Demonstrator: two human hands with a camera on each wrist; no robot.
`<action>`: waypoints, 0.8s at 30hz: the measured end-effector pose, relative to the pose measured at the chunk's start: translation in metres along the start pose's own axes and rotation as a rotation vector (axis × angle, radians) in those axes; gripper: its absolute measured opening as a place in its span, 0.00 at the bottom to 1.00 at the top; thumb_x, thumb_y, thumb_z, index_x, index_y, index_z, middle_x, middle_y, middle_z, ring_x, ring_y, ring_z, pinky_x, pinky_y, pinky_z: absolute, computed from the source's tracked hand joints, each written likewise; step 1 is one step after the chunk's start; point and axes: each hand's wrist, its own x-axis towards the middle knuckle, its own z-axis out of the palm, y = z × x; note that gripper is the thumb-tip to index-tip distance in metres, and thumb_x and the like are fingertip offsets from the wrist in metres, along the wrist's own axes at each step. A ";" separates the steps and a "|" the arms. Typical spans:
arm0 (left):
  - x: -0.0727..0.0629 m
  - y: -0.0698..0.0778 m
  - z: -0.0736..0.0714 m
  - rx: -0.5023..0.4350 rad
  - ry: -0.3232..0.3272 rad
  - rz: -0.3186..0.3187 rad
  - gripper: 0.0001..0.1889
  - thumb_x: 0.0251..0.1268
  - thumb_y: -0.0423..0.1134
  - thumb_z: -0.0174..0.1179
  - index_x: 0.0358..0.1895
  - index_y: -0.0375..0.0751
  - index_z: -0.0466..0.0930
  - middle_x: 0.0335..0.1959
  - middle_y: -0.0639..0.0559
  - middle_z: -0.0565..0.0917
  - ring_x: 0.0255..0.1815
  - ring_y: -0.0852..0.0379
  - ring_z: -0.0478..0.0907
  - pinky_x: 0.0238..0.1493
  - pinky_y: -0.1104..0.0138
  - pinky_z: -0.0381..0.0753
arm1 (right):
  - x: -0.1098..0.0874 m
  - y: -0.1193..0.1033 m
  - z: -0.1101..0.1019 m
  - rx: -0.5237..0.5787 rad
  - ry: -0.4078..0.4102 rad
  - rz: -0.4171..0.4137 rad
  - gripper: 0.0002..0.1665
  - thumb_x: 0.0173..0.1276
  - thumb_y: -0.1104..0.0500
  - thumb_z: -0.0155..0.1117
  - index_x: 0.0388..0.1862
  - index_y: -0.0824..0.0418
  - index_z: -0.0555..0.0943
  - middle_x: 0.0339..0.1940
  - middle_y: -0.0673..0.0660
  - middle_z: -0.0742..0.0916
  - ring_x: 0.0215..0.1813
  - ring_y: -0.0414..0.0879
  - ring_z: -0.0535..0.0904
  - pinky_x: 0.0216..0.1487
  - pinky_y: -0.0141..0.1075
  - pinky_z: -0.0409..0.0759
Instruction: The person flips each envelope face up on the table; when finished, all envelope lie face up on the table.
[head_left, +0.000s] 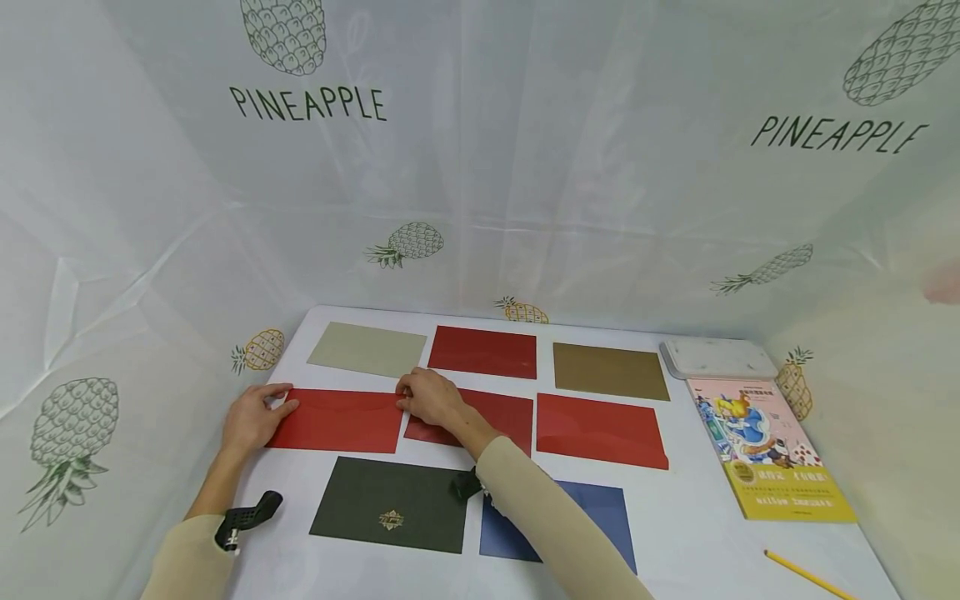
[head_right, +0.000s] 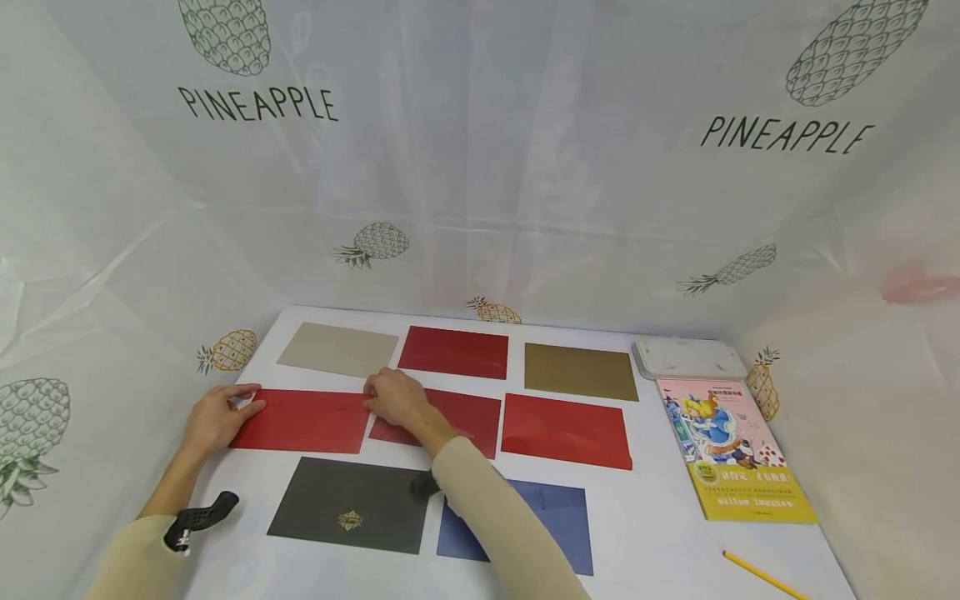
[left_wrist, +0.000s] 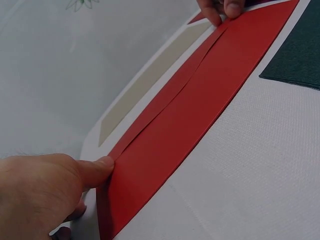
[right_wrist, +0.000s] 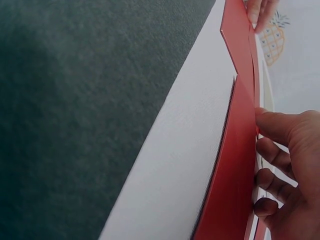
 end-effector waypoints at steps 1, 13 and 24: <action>0.000 0.000 0.000 0.000 0.000 0.000 0.23 0.67 0.39 0.66 0.60 0.30 0.79 0.52 0.29 0.78 0.44 0.39 0.73 0.37 0.56 0.70 | 0.000 0.000 0.000 -0.004 -0.001 0.001 0.15 0.71 0.46 0.66 0.53 0.48 0.85 0.43 0.45 0.82 0.39 0.36 0.74 0.41 0.29 0.75; 0.000 0.000 0.000 -0.004 0.004 -0.006 0.23 0.68 0.39 0.65 0.61 0.30 0.78 0.53 0.28 0.78 0.45 0.38 0.72 0.38 0.54 0.71 | 0.000 0.000 0.000 -0.021 0.003 -0.005 0.15 0.71 0.46 0.66 0.53 0.48 0.85 0.43 0.45 0.82 0.39 0.36 0.74 0.40 0.28 0.75; 0.000 0.000 0.001 -0.004 0.006 0.008 0.22 0.67 0.39 0.66 0.60 0.30 0.79 0.52 0.29 0.79 0.43 0.40 0.73 0.36 0.56 0.69 | -0.001 -0.001 -0.001 -0.009 -0.001 0.000 0.15 0.71 0.46 0.66 0.53 0.48 0.85 0.43 0.44 0.82 0.39 0.35 0.74 0.40 0.28 0.74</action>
